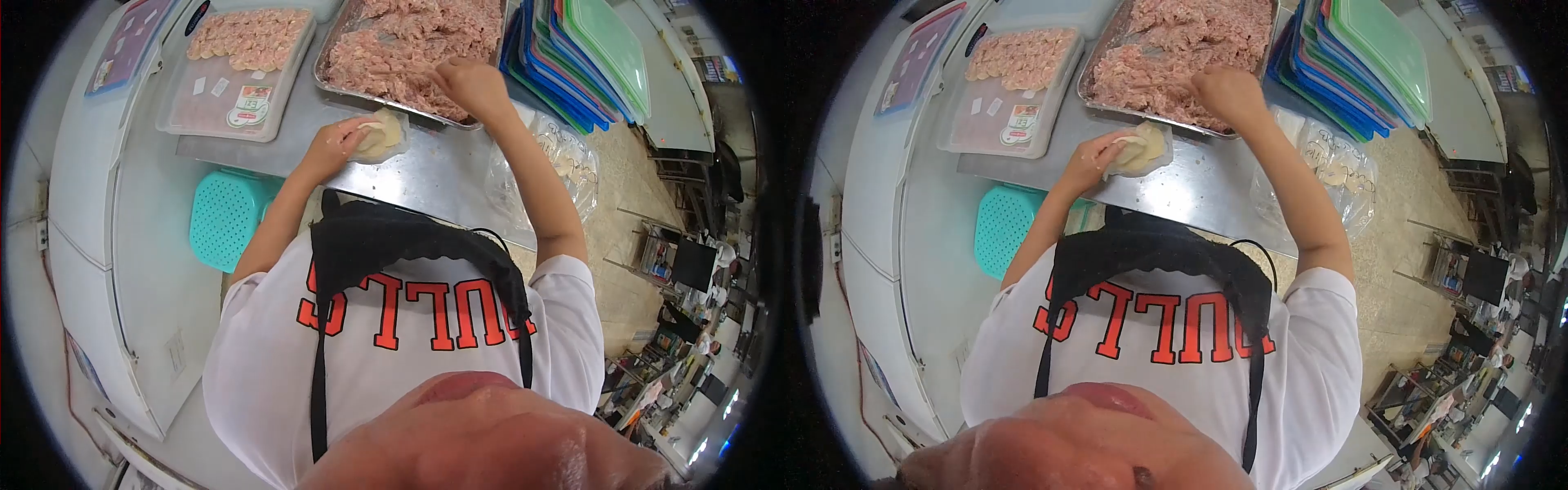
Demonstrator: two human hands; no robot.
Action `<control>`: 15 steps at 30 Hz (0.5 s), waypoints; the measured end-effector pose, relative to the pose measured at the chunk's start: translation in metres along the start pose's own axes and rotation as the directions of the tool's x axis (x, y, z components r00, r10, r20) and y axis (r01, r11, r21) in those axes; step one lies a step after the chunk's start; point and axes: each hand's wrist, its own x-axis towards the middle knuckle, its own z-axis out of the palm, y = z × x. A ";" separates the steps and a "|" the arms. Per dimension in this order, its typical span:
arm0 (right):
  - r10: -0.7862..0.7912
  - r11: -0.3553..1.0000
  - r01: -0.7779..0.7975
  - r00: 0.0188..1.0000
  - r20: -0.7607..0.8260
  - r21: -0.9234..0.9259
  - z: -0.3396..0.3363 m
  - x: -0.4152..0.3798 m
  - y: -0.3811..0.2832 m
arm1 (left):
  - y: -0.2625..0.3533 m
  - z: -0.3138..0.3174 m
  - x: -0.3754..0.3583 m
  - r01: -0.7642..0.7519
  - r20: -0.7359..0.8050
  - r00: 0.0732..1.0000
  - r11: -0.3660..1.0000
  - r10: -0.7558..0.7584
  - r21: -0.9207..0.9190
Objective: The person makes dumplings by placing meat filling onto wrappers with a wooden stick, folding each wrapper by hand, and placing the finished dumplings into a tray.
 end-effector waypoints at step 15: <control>0.122 0.986 -0.143 0.968 0.220 0.085 0.015 -0.001 -0.062 | -0.009 -0.038 -0.011 -0.304 -0.023 0.947 0.915 0.321 0.264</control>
